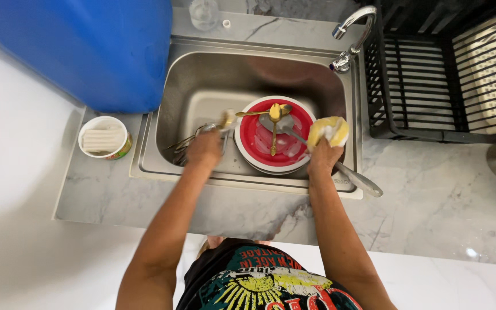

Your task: The person washes plates, bowls, and cutlery in a sink by hand with a soapy sponge, then places items on a drying rack.

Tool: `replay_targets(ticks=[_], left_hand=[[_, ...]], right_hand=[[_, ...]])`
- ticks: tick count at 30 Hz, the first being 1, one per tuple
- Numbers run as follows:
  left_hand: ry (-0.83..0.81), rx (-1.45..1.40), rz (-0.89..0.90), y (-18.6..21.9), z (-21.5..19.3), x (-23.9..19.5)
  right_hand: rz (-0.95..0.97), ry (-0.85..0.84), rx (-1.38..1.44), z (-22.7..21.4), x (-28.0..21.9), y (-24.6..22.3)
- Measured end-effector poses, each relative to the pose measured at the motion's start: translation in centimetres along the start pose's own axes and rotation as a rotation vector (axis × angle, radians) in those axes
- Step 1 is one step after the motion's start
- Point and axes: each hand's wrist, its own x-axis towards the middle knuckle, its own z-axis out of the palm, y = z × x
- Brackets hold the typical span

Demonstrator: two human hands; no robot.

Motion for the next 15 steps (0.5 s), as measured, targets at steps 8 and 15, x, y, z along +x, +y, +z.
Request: replay_targets(ticks=[8, 15], left_hand=[[0.066, 0.096, -0.154, -5.7, 1.7, 3.8], [0.171, 0.35, -0.028, -3.9, 4.5, 4.8]], right_hand=[[0.039, 0.048, -0.026, 2.6, 1.7, 1.2], [0.05, 0.067, 0.011, 2.1, 1.1, 0.9]])
